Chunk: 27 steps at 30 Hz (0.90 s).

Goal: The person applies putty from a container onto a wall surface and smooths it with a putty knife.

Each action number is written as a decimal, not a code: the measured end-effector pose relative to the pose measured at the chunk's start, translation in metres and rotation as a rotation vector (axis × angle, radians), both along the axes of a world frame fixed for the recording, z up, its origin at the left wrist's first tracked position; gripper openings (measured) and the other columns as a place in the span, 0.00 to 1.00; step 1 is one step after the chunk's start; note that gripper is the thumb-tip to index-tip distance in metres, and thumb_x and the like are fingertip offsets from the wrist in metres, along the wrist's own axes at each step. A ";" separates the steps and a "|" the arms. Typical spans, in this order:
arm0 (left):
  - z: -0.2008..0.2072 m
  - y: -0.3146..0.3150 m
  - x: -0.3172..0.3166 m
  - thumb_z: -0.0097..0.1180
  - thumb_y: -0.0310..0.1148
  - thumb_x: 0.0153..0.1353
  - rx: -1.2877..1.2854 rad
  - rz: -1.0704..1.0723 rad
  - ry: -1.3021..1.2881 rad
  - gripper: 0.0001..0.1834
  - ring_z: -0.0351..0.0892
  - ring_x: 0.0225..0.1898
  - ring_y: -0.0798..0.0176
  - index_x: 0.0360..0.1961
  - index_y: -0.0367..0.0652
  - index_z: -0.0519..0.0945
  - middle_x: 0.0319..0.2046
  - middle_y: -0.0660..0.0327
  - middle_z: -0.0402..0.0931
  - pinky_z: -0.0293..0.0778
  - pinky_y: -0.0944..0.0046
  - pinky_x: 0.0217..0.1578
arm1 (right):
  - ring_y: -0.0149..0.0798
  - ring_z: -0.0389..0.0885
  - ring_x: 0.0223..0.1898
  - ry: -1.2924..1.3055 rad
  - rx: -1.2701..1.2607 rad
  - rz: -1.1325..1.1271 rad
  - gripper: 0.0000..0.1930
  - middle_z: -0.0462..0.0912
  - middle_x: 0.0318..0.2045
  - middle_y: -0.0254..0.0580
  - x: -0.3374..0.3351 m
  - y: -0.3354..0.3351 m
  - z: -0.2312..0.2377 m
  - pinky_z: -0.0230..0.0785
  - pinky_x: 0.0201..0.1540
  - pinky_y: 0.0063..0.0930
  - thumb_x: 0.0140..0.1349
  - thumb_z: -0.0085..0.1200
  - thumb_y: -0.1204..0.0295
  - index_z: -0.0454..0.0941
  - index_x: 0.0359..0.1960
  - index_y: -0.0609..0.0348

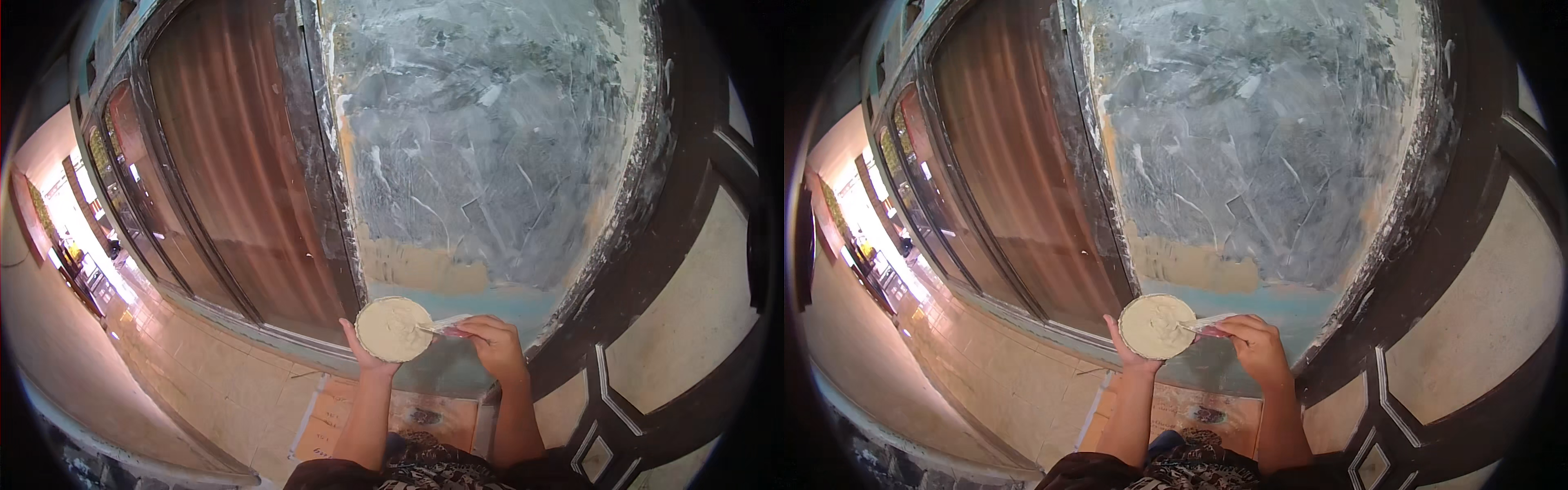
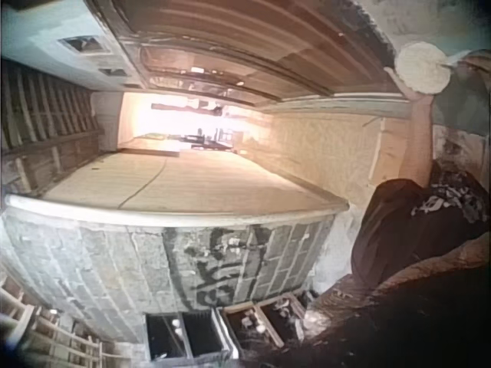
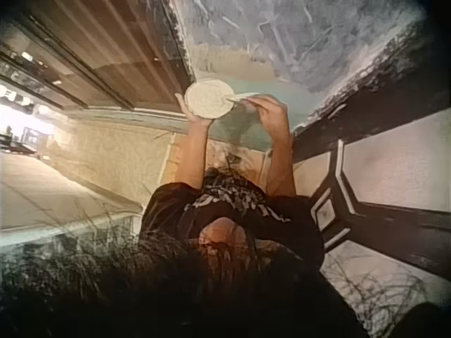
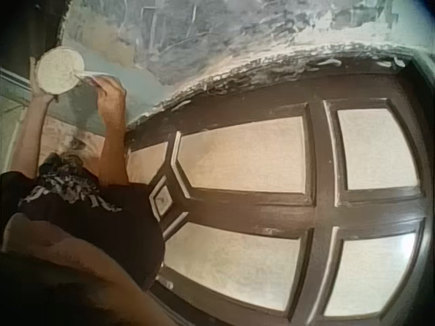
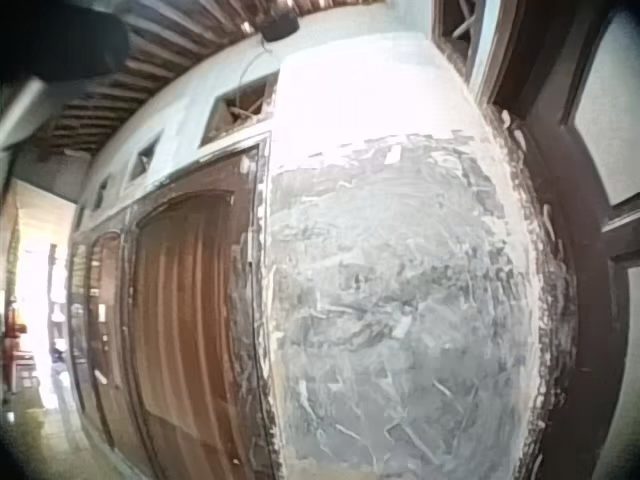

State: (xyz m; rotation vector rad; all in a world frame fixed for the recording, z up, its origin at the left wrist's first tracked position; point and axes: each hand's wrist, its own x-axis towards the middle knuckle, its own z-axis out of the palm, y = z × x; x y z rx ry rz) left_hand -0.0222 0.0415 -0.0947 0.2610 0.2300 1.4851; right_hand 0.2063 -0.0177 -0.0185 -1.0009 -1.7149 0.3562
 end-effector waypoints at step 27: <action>-0.017 0.094 -0.085 0.32 0.81 0.64 0.133 -0.053 -0.149 0.51 0.68 0.68 0.33 0.70 0.49 0.70 0.71 0.50 0.66 0.62 0.06 0.54 | 0.46 0.87 0.39 -0.031 0.076 -0.099 0.12 0.89 0.37 0.50 -0.082 0.113 0.002 0.79 0.44 0.34 0.58 0.55 0.89 0.86 0.40 0.68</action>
